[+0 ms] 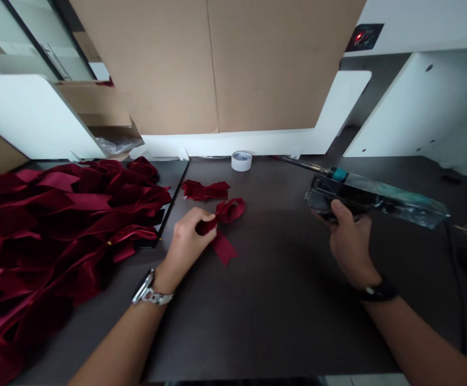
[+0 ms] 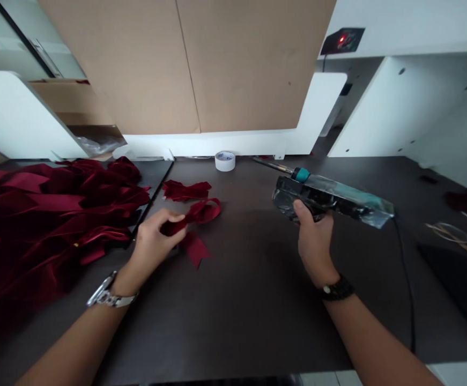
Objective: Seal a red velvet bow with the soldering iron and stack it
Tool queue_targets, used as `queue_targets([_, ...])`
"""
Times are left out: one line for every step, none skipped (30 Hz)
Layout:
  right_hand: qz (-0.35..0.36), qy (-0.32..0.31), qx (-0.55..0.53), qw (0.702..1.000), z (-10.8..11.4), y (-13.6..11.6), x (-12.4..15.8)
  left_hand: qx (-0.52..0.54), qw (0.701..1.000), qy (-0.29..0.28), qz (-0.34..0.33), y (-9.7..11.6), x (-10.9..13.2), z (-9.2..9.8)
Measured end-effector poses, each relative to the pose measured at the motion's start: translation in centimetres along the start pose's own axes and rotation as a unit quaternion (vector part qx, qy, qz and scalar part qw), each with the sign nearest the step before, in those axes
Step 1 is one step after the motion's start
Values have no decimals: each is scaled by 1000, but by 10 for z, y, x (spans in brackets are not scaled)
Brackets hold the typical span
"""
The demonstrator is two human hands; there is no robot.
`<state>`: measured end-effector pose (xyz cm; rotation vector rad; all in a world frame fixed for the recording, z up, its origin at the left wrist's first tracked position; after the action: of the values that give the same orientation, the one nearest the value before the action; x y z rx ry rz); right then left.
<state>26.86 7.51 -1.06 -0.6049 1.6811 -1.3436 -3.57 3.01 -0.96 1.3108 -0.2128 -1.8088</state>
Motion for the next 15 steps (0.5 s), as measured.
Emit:
queue_targets([-13, 5, -17, 1000, -1, 0, -2, -19, 998, -43, -35, 2, 2, -2])
queue_targets([-25, 6, -31, 999, -1, 1, -4, -40, 993, -92, -65, 4, 3, -4])
queue_targets([-33, 5, -41, 999, -1, 1, -6, -64, 984, -143, -88, 8, 5, -6])
queue_targets([-38, 3, -45, 998, -2, 1, -8, -92, 971, -192, -109, 11, 7, -9])
queue_targets([-42, 1, -46, 998, -2, 2, -9, -121, 955, -239, -130, 16, 9, -12])
queue_targets([-45, 0, -45, 998, -2, 3, -10, -146, 936, -283, -151, 20, 10, -15])
queue_targets([-48, -1, -45, 998, -2, 4, -11, -164, 917, -321, -172, 25, 11, -18])
queue_targets([-49, 0, -46, 998, -1, 5, -11, -175, 900, -352, -190, 30, 11, -20])
queue_targets([-50, 1, -45, 998, -1, 5, -11, -180, 887, -375, -200, 35, 12, -22])
queue_targets([-50, 0, -45, 998, -1, 5, -11, -181, 879, -392, -202, 40, 11, -24])
queue_targets([-49, 0, -45, 998, -1, 5, -11, -179, 876, -403, -196, 44, 11, -24])
queue_targets([-48, -2, -45, 998, -2, 5, -11, -178, 875, -410, -184, 47, 10, -25])
queue_targets([-48, -4, -45, 998, -2, 4, -11, -178, 876, -416, -169, 50, 9, -24])
queue_targets([-47, -7, -46, 998, -2, 4, -10, -181, 874, -423, -155, 53, 8, -24])
queue_targets([-48, -9, -46, 998, -2, 3, -11, -188, 870, -431, -149, 55, 7, -24])
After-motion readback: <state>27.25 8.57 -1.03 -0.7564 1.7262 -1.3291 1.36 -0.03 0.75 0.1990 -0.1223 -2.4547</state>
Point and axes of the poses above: each hand's wrist, its own x-axis away from the middle knuckle, its own z-axis out of the back of the hand, y = z × x, the point moved 1 cm from there along -x, towards the middle knuckle, and after that the axes turned 10 degrees about x, right-handed, at the moved point
